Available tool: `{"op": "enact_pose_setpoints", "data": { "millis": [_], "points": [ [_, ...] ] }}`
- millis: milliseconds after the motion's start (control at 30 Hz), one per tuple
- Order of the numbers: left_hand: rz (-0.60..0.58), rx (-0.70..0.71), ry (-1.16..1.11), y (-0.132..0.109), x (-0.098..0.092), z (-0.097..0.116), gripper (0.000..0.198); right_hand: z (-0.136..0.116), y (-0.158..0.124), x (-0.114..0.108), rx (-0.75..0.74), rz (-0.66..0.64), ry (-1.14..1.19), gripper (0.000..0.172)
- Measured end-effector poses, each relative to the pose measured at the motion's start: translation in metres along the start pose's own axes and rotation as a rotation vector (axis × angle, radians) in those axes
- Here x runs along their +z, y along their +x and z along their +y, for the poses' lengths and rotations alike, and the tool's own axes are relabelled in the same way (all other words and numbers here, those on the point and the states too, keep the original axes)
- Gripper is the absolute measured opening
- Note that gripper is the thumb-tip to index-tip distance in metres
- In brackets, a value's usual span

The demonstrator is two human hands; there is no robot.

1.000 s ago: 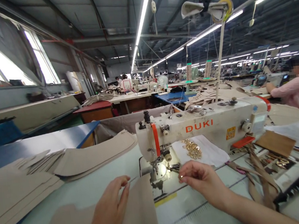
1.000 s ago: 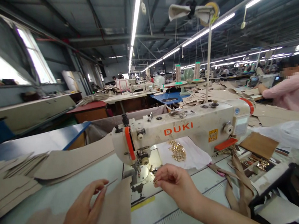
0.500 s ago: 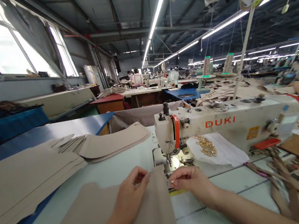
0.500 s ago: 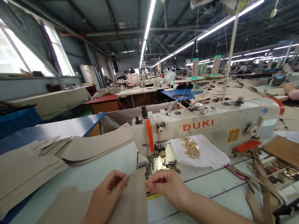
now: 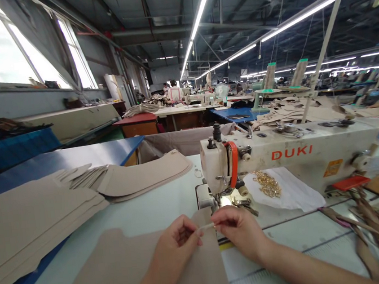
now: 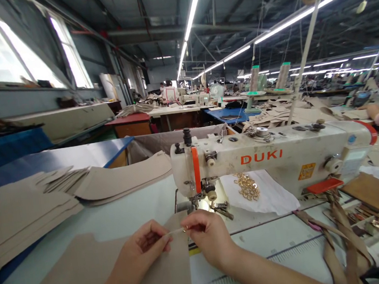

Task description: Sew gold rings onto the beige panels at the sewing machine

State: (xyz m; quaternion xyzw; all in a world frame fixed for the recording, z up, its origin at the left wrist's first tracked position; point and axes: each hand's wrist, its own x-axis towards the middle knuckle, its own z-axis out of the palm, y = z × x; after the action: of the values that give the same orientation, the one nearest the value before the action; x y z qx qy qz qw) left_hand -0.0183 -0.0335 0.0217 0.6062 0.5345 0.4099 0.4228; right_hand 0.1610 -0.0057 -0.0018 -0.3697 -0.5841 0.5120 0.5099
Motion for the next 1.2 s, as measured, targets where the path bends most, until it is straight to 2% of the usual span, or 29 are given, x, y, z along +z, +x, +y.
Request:
{"op": "enact_pose_setpoints", "data": {
  "millis": [167,400,567,700,833,1000,1100,1200],
  "points": [
    [0.043,0.049,0.145,-0.003,0.006,-0.001,0.015,0.004,-0.005,0.005,-0.009,0.071,0.081,0.024],
    [0.1,0.072,0.245,-0.005,0.01,0.0,0.014,-0.003,-0.006,0.005,-0.077,0.133,-0.051,0.012],
    [0.135,0.05,0.231,-0.004,0.01,0.001,0.016,-0.003,-0.008,0.006,-0.044,0.127,-0.014,0.013],
    [0.12,0.05,0.238,-0.005,0.01,0.003,0.016,-0.003,-0.009,0.005,-0.06,0.137,-0.098,0.01],
    [0.029,0.067,0.225,-0.007,0.012,0.001,0.015,-0.002,-0.009,0.004,-0.114,0.144,-0.238,0.01],
    [-0.056,0.06,0.14,-0.007,0.013,-0.001,0.018,-0.003,-0.012,0.004,-0.253,0.063,-0.342,0.021],
    [-0.055,0.042,0.074,-0.006,0.011,-0.001,0.018,-0.005,-0.013,0.004,-0.261,0.038,-0.338,0.023],
    [0.008,0.026,0.026,-0.005,0.009,0.003,0.018,-0.007,-0.014,0.004,-0.229,0.036,-0.318,0.02]
  ]
}}
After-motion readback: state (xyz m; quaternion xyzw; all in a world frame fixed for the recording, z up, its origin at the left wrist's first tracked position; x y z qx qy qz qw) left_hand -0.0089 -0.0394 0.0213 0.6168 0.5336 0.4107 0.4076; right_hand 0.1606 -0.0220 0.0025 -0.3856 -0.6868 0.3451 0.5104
